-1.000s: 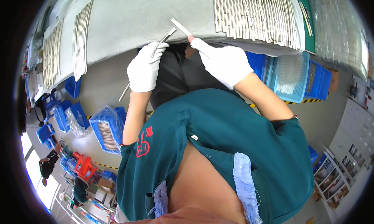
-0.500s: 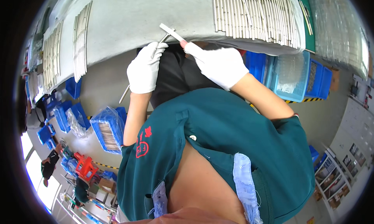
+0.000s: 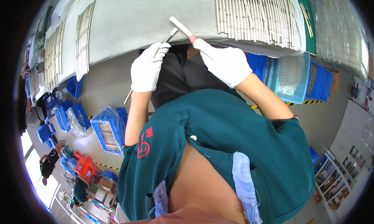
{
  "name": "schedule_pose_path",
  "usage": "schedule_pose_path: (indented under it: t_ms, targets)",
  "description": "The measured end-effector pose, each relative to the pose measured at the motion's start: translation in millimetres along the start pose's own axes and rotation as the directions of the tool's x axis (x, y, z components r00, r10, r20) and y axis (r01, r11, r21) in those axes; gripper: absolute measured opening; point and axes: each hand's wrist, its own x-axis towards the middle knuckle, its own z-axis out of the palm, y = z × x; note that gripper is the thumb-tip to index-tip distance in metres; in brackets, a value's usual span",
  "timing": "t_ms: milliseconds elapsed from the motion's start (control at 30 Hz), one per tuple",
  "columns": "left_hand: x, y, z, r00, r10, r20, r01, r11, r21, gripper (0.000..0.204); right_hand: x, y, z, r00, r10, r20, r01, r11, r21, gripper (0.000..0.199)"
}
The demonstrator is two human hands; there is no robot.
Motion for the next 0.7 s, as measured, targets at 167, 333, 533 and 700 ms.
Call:
schedule_pose_path:
  t_ms: [167,333,533,700]
  targets:
    - [2.1,-2.4,-5.8,0.985,0.031,0.169,-0.027,0.999,-0.024,0.026,-0.9,-12.4,-10.9,0.990,0.073,0.122,-0.081,0.995,0.062,0.040]
    - [3.3,-9.4,-0.1,0.994,0.039,0.104,-0.021,0.986,-0.166,0.019,19.1,-19.0,1.7,0.995,0.097,-0.012,-0.096,0.993,0.069,0.047]
    - [5.5,-11.0,-4.4,0.979,0.044,0.201,0.005,0.971,-0.237,0.025,0.7,-14.1,-3.4,0.990,0.103,0.093,-0.110,0.991,0.074,0.048]
    - [3.9,-13.8,-2.4,0.972,0.126,0.200,-0.100,0.986,-0.133,0.036,17.5,-18.8,5.4,0.994,0.108,-0.025,-0.105,0.991,0.083,0.048]
